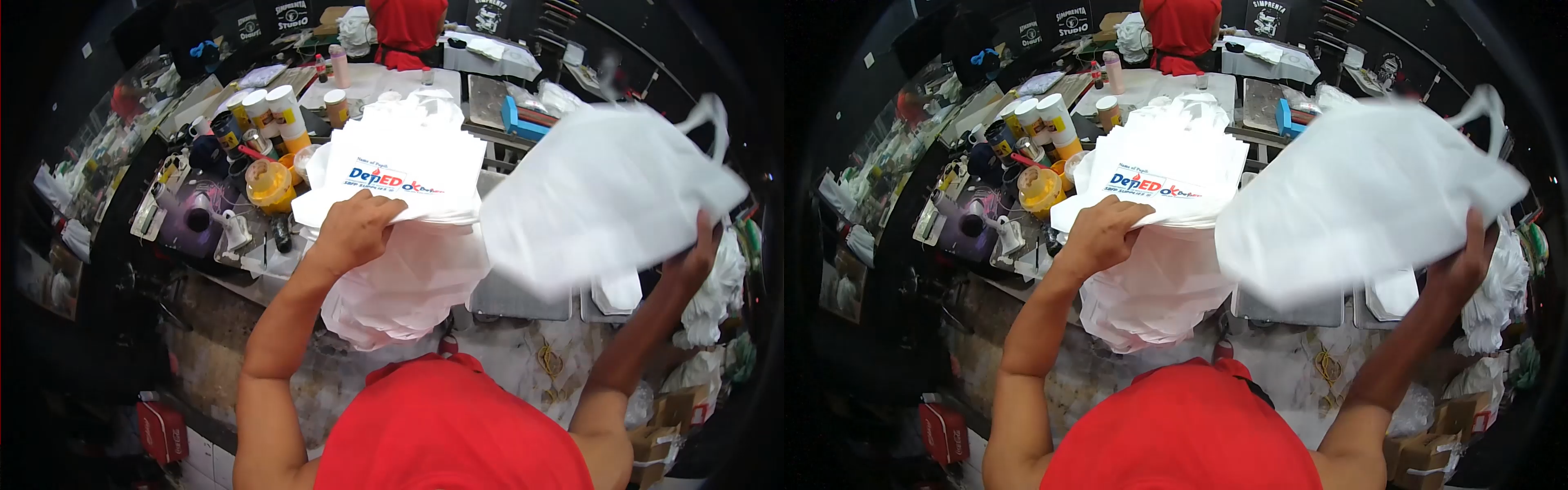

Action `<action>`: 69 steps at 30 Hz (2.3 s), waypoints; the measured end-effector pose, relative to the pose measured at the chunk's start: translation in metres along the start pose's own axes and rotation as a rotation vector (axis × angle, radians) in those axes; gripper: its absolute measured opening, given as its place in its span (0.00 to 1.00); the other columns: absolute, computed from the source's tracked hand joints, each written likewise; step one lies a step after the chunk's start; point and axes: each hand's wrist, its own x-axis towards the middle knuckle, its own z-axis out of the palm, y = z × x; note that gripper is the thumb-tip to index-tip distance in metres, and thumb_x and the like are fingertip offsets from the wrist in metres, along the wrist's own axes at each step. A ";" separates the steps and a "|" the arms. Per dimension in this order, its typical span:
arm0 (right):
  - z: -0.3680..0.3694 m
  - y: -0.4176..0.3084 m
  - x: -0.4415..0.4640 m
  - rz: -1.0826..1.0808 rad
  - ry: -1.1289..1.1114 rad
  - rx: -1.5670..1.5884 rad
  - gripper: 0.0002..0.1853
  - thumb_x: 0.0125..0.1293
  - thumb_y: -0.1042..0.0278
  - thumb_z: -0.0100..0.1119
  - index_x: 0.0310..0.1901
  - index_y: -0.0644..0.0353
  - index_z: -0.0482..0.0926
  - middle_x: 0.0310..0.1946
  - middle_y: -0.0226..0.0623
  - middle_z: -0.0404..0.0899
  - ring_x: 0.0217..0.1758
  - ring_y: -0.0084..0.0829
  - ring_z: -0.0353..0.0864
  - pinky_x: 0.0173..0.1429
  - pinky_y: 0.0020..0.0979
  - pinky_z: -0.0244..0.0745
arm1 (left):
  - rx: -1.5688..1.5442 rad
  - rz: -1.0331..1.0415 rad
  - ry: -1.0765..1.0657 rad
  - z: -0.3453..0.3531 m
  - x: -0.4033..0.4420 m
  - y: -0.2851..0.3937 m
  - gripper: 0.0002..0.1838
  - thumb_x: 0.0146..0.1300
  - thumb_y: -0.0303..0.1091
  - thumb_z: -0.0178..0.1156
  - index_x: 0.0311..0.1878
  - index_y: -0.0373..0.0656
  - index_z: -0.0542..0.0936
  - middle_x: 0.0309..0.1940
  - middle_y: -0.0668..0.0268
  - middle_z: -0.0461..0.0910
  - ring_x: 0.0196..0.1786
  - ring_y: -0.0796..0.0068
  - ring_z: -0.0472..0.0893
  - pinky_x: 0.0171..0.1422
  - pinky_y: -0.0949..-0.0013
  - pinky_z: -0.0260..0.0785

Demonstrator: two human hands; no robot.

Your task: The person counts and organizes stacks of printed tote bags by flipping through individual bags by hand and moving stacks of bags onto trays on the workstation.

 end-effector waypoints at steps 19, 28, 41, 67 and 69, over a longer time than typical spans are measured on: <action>0.328 0.232 -0.144 0.113 -1.666 -0.638 0.28 0.76 0.41 0.55 0.57 0.61 0.82 0.52 0.47 0.85 0.57 0.41 0.82 0.59 0.42 0.77 | 0.061 0.113 0.058 0.003 -0.031 0.003 0.14 0.58 0.29 0.61 0.48 0.48 0.84 0.39 0.68 0.86 0.42 0.64 0.82 0.44 0.61 0.78; 0.210 0.220 -0.152 0.315 -1.796 -0.957 0.38 0.81 0.38 0.32 0.68 0.66 0.75 0.64 0.58 0.78 0.71 0.54 0.74 0.76 0.44 0.64 | 0.062 0.113 0.016 0.010 -0.038 0.000 0.15 0.57 0.30 0.63 0.49 0.51 0.84 0.53 0.67 0.82 0.47 0.64 0.81 0.48 0.62 0.76; 0.173 0.197 -0.115 0.357 -1.907 -0.393 0.34 0.66 0.51 0.68 0.71 0.54 0.75 0.71 0.45 0.74 0.75 0.38 0.70 0.77 0.36 0.64 | 0.285 0.067 0.252 0.013 -0.054 0.003 0.15 0.51 0.36 0.74 0.43 0.63 0.87 0.79 0.70 0.63 0.84 0.59 0.51 0.78 0.49 0.41; 0.070 0.128 -0.166 0.021 -1.143 -0.638 0.18 0.60 0.76 0.67 0.52 0.57 0.78 0.57 0.40 0.79 0.61 0.39 0.78 0.64 0.39 0.74 | -0.165 -0.209 0.151 -0.019 -0.012 -0.011 0.23 0.56 0.29 0.65 0.58 0.46 0.81 0.32 0.55 0.85 0.35 0.47 0.85 0.44 0.53 0.78; 0.066 0.124 -0.176 -0.124 -1.350 -0.863 0.28 0.55 0.78 0.66 0.61 0.51 0.78 0.75 0.43 0.64 0.79 0.52 0.59 0.80 0.50 0.59 | -0.240 -0.090 0.122 -0.020 -0.001 -0.041 0.13 0.57 0.29 0.65 0.47 0.43 0.85 0.35 0.53 0.86 0.38 0.47 0.86 0.45 0.55 0.78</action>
